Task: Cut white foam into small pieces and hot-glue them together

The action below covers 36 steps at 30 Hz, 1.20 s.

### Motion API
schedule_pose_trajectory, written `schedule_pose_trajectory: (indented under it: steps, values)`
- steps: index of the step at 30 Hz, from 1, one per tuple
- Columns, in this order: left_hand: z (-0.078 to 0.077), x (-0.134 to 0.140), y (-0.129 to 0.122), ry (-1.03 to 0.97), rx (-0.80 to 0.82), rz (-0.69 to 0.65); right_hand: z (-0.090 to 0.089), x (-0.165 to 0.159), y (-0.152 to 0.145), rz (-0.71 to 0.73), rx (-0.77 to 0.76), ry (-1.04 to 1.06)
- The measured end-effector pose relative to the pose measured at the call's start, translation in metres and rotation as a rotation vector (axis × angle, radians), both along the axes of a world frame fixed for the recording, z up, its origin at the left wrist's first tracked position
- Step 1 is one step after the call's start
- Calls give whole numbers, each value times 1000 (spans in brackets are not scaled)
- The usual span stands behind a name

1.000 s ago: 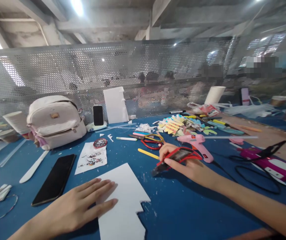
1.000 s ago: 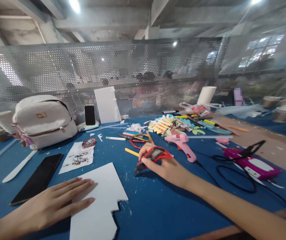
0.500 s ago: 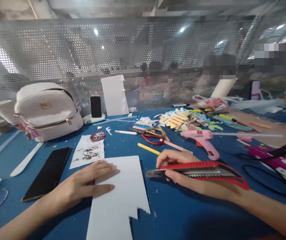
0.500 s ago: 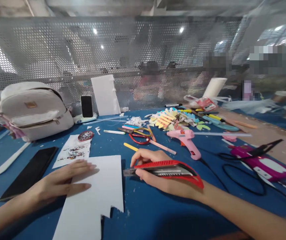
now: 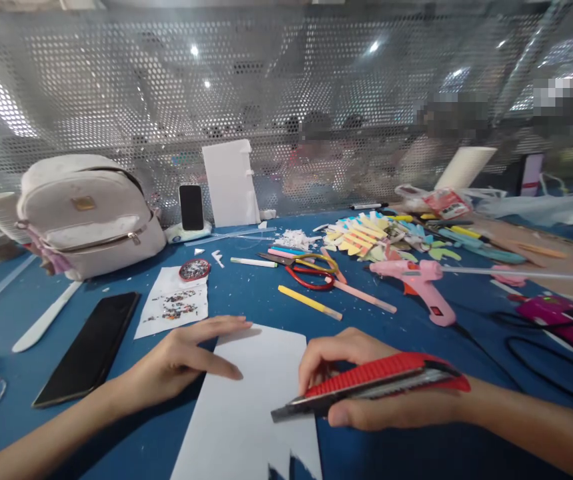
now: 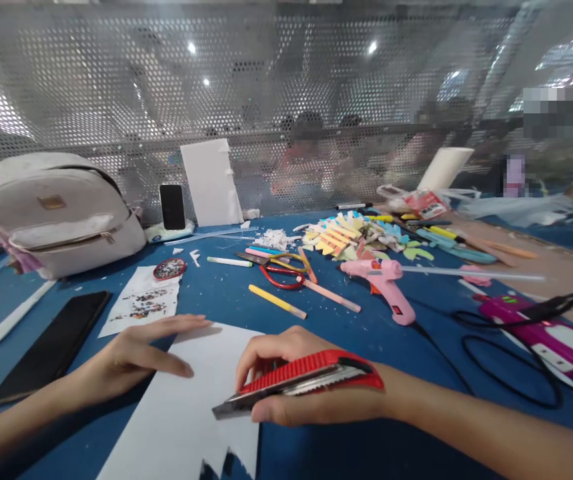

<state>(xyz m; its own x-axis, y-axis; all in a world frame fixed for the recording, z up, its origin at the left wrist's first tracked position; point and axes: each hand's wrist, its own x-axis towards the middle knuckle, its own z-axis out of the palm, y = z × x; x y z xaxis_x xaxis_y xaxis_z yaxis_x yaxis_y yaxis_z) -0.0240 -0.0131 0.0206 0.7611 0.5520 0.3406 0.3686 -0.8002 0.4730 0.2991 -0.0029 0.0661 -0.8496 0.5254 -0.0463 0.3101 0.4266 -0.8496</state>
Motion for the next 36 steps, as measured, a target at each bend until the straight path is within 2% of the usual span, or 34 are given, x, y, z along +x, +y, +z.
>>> schedule_pose_trajectory:
  steps: [3,5,7,11,15,18,20,23,26,28,32,36]
  values:
    - [-4,-2,-3,121,121,-64,1,1,0,-3,31,-19]
    - [-4,-5,-4,165,171,-51,3,1,0,-2,43,-38]
    - [-2,-10,-5,139,157,41,5,1,-2,2,45,-49]
    - [10,-15,-9,103,7,271,8,-3,-5,28,49,-34]
    - [15,-13,-22,168,-105,400,8,-5,-9,20,104,1]
    - [9,-9,-37,231,-156,391,8,-5,-9,-102,191,26]
    - [6,-4,-48,266,-158,369,9,-5,-7,-185,195,37]
    - [5,7,-62,299,-59,269,12,-5,-3,-301,200,37]
    - [6,17,-72,317,36,235,12,-5,3,-386,327,4]
    - [4,19,-75,337,81,227,7,-5,8,-398,359,-19]
    - [-5,17,-76,363,142,227,-9,-4,17,-349,309,-2]
    - [-10,16,-78,356,119,249,-18,-4,24,-303,314,32]
